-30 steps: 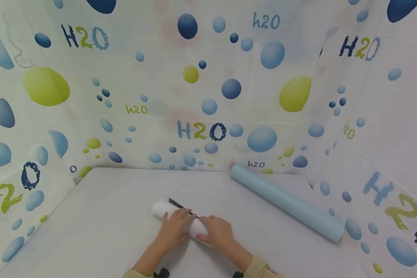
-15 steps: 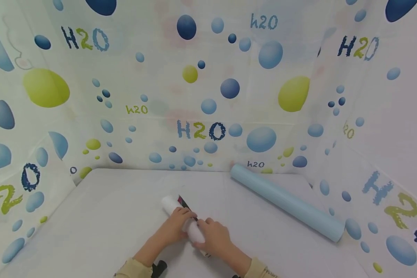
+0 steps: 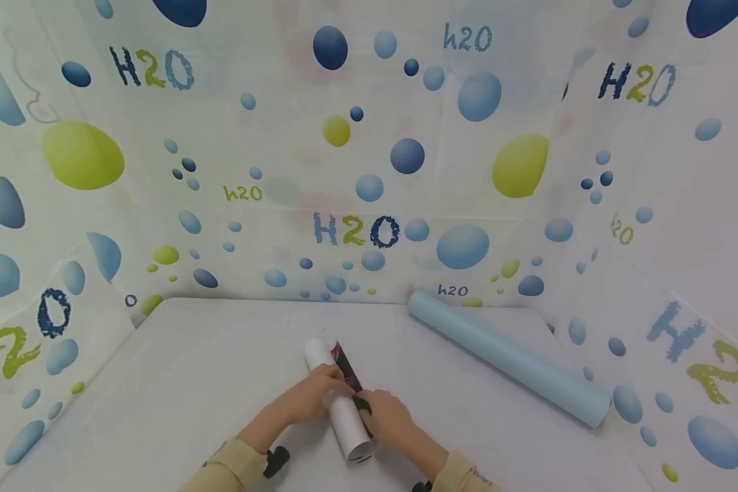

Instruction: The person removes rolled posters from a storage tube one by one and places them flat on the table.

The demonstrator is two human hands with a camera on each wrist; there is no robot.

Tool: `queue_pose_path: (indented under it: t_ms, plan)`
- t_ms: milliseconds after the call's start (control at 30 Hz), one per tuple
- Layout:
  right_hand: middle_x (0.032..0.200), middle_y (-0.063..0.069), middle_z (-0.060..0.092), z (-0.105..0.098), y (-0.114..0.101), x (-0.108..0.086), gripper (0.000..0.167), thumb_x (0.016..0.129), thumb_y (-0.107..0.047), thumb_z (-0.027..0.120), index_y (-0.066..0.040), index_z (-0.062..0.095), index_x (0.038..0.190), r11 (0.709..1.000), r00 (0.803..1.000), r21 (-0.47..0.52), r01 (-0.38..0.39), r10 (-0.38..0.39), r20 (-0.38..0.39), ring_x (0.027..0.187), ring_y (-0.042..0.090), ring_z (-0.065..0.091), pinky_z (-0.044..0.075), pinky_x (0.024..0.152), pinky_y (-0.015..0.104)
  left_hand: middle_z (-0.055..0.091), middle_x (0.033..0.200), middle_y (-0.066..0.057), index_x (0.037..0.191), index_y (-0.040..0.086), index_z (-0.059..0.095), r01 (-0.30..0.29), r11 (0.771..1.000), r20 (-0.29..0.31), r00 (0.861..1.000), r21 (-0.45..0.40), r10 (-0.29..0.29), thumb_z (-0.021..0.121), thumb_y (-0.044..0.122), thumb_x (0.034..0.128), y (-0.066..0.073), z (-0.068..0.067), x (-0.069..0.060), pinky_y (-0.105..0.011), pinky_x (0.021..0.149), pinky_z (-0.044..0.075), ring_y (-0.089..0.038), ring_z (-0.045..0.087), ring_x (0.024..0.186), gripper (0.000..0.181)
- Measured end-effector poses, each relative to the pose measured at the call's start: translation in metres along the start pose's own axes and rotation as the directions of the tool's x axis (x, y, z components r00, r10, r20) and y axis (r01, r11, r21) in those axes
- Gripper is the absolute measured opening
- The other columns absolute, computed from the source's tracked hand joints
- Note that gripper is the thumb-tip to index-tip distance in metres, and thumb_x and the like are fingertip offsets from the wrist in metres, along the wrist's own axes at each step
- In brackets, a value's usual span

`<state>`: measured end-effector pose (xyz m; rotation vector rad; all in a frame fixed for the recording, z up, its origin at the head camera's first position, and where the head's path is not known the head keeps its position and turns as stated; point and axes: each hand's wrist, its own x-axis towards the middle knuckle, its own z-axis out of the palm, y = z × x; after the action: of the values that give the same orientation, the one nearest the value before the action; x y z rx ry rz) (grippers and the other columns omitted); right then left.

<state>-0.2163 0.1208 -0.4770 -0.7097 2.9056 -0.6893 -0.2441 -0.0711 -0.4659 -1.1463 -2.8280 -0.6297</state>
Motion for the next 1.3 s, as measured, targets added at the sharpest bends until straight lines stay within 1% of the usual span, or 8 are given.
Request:
queue_pose_path:
  t_ms: [67,233,400,600,733,967,1167,1300]
  plan:
    - [0.106,0.015,0.063,0.001,0.003,0.002,0.038,0.080,-0.007,0.067,-0.001,0.059,0.117,1.000,1.000,-0.017,-0.004,0.005,0.023,0.098,0.029,0.060,0.050,0.079,0.041,0.051,0.102,0.002,0.103,0.019,0.071,0.020,1.000,0.020,1.000,0.017,-0.020,0.078,-0.003,0.0636,0.003,0.001,0.001,-0.036,0.089,0.042,-0.016,0.045,0.099,0.045]
    - [0.108,0.018,0.062,0.003,0.007,0.006,0.050,0.072,-0.004,0.073,0.002,0.057,0.120,0.999,0.998,-0.027,-0.042,0.043,0.042,0.102,0.032,0.058,0.049,0.082,0.043,0.053,0.110,-0.002,0.100,0.021,0.072,0.079,0.995,0.053,0.995,0.067,-0.083,0.067,-0.001,0.0718,0.012,-0.002,0.003,-0.043,0.086,0.044,-0.021,0.045,0.103,0.036]
    - [0.106,0.022,0.062,0.003,0.007,0.008,0.054,0.069,-0.001,0.075,0.008,0.056,0.118,0.997,0.997,-0.024,-0.071,0.072,0.036,0.098,0.033,0.060,0.050,0.079,0.043,0.058,0.113,0.001,0.096,0.023,0.069,0.187,0.974,0.072,0.978,0.128,-0.197,0.057,0.027,0.0833,0.020,-0.004,0.007,-0.065,0.082,0.037,-0.024,0.043,0.106,0.018]
    - [0.106,0.024,0.061,0.003,0.008,0.010,0.054,0.067,0.002,0.074,0.010,0.055,0.117,0.995,0.994,-0.009,-0.103,0.104,0.029,0.086,0.026,0.061,0.052,0.074,0.039,0.055,0.118,-0.001,0.116,0.023,0.060,0.245,0.913,0.088,0.954,0.326,-0.287,0.054,0.065,0.0767,0.026,-0.002,0.008,-0.072,0.088,0.026,-0.029,0.037,0.118,0.057]
    - [0.105,0.025,0.061,0.004,0.009,0.008,0.054,0.067,0.002,0.073,0.011,0.055,0.116,0.994,0.994,-0.015,-0.111,0.111,0.006,0.096,0.033,0.060,0.049,0.081,0.045,0.047,0.125,-0.005,0.113,0.031,0.065,0.245,0.870,0.107,0.942,0.428,-0.318,0.053,0.074,0.0701,0.027,-0.003,0.005,-0.074,0.088,0.022,-0.030,0.034,0.120,0.062]
    - [0.094,0.025,0.060,0.000,0.014,0.001,0.061,0.061,0.005,0.074,0.009,0.048,0.117,0.992,0.990,0.021,-0.126,0.127,-0.059,0.080,0.033,0.060,0.051,0.067,0.047,0.049,0.122,-0.006,0.113,0.024,0.065,0.274,0.874,0.078,0.940,0.401,-0.331,0.052,0.069,0.0749,0.025,-0.010,-0.002,-0.074,0.090,0.019,-0.030,0.037,0.117,0.060]
    - [0.088,0.022,0.059,-0.011,0.025,-0.004,0.066,0.058,0.010,0.072,0.006,0.044,0.118,0.986,0.986,0.046,-0.159,0.161,-0.046,0.072,0.029,0.057,0.050,0.061,0.044,0.054,0.120,-0.003,0.118,0.017,0.060,0.340,0.865,0.112,0.908,0.369,-0.404,0.062,0.061,0.0720,0.021,-0.009,-0.011,-0.071,0.089,0.025,-0.030,0.037,0.123,0.064]
    - [0.090,0.023,0.059,-0.016,0.035,-0.006,0.065,0.059,0.009,0.072,0.007,0.045,0.118,0.976,0.978,0.074,-0.207,0.209,-0.021,0.074,0.030,0.058,0.051,0.064,0.045,0.055,0.120,-0.004,0.115,0.015,0.062,0.336,0.878,0.128,0.909,0.342,-0.398,0.069,0.052,0.0674,0.017,-0.009,-0.016,-0.072,0.088,0.026,-0.030,0.034,0.126,0.061]
